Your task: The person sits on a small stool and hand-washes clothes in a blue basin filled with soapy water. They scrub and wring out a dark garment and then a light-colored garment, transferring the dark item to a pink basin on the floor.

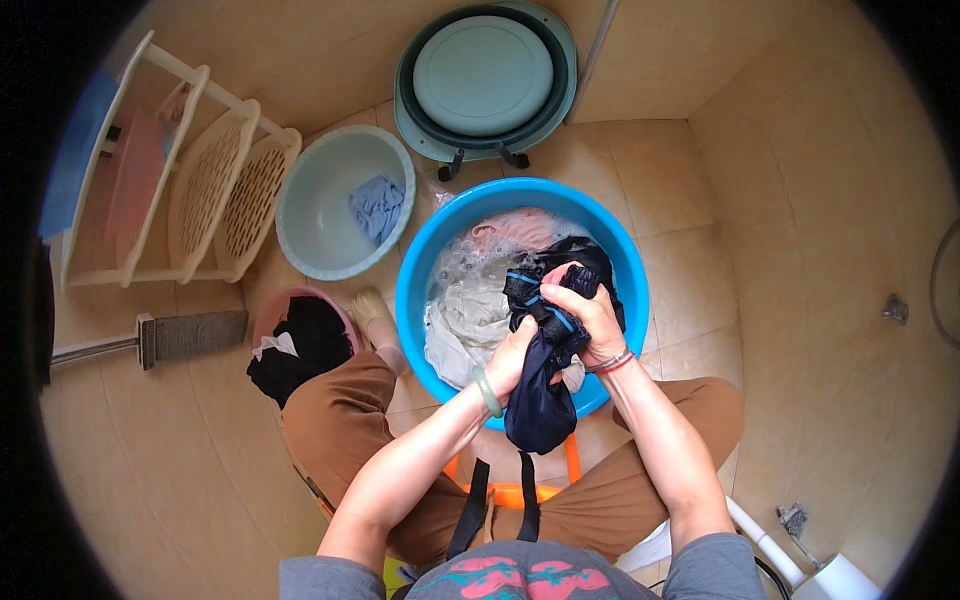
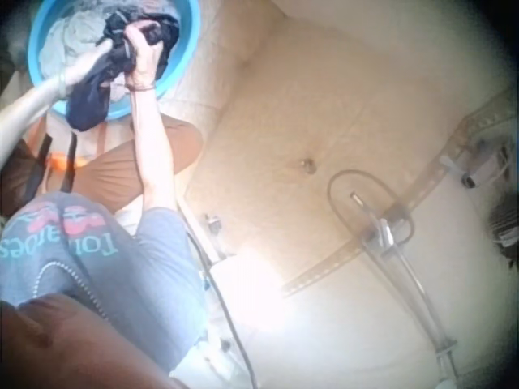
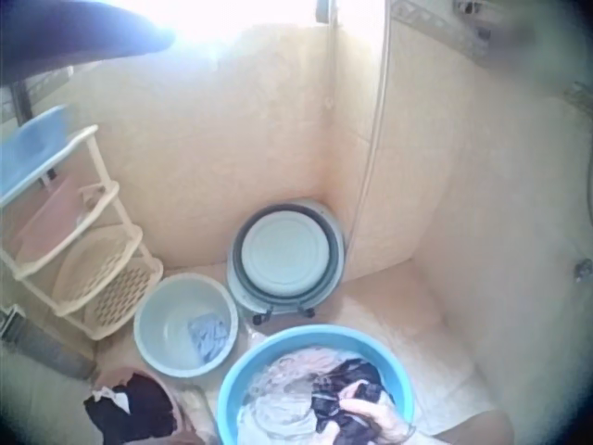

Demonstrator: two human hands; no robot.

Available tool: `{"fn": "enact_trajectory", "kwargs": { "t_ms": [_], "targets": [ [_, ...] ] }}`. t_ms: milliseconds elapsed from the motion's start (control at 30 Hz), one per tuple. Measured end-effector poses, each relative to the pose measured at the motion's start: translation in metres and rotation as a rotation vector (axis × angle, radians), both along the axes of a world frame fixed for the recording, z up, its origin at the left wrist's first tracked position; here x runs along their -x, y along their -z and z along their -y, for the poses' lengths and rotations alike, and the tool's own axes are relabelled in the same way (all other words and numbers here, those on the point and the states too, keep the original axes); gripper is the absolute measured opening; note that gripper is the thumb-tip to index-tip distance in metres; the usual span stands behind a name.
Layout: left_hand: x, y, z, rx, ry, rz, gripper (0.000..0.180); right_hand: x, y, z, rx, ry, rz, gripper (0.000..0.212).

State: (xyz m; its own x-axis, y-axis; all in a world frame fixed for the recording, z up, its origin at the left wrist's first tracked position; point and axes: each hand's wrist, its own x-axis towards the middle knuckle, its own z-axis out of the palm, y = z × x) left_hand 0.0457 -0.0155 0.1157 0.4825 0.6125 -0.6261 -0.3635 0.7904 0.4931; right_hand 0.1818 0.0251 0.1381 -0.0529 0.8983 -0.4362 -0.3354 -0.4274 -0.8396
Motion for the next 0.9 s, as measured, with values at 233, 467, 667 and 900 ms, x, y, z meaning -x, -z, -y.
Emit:
{"fn": "enact_trajectory", "kwargs": {
  "t_ms": [233, 467, 667, 900],
  "targets": [
    [-0.017, 0.080, 0.025, -0.154, -0.102, -0.306, 0.066, 0.022, 0.013, 0.000, -0.350, -0.022, 0.669, 0.016],
    [-0.011, 0.098, 0.015, -0.708, -0.317, -0.718, 0.066, 0.035, 0.031, -0.001, -0.302, 0.046, 0.787, 0.026],
    [0.009, -0.005, -0.017, -0.245, 0.041, -0.077, 0.064, 0.004, 0.031, -0.006, -0.144, -0.132, 0.285, 0.051],
    [0.016, -0.042, -0.019, 0.190, -0.046, 0.016, 0.037, -0.007, -0.004, -0.004, -0.091, -0.287, -0.216, 0.083]
  ]
}}
